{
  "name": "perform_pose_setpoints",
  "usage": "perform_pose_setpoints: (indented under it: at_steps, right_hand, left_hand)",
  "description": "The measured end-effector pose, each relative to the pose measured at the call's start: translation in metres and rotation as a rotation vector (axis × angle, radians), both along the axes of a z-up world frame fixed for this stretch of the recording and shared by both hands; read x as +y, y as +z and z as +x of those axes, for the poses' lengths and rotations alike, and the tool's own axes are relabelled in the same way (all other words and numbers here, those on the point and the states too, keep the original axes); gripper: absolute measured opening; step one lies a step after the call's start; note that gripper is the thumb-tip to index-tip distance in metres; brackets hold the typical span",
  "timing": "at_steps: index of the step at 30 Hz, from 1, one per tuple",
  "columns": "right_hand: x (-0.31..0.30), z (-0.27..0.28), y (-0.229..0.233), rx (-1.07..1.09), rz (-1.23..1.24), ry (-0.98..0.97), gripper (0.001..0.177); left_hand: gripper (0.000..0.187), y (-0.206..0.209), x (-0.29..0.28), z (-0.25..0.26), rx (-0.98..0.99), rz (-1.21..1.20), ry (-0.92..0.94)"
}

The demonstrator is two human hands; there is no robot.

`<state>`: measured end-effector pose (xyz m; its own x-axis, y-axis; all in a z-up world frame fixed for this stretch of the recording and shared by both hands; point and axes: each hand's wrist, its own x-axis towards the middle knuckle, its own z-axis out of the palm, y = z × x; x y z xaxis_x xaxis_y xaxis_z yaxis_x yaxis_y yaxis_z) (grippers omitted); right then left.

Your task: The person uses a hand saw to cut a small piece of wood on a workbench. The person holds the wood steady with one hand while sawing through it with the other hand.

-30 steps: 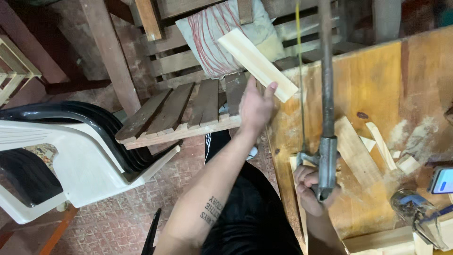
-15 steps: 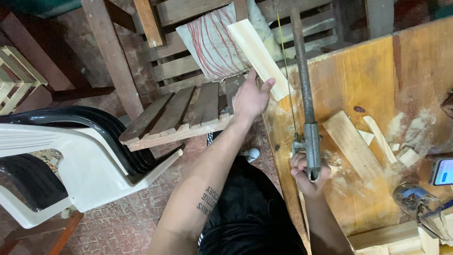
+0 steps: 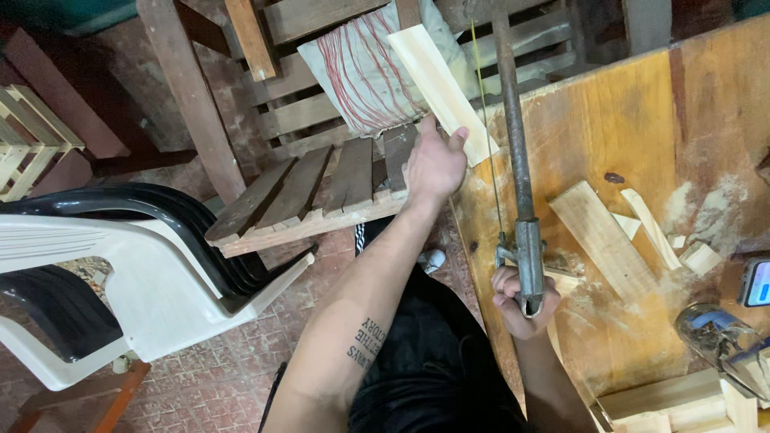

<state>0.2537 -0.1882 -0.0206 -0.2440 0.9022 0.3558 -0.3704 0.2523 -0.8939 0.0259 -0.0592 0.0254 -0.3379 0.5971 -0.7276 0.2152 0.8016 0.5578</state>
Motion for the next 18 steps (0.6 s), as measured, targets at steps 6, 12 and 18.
perform_pose_setpoints:
  at_steps: [6,12,18]
  right_hand:
    - [0.001,-0.008,0.011,-0.049,-0.005,0.004,0.027]
    - [-0.004,-0.013,0.010,-0.055,-0.011,0.012,0.026]
    - [-0.003,-0.014,0.008,-0.050,0.002,0.036,0.029]
  left_hand:
    - [0.064,-0.006,-0.001,0.003,0.014,0.030,0.021]
    - [0.064,-0.009,-0.003,0.004,0.003,0.030,0.019]
    - [0.064,-0.021,-0.004,0.005,0.012,0.048,0.024]
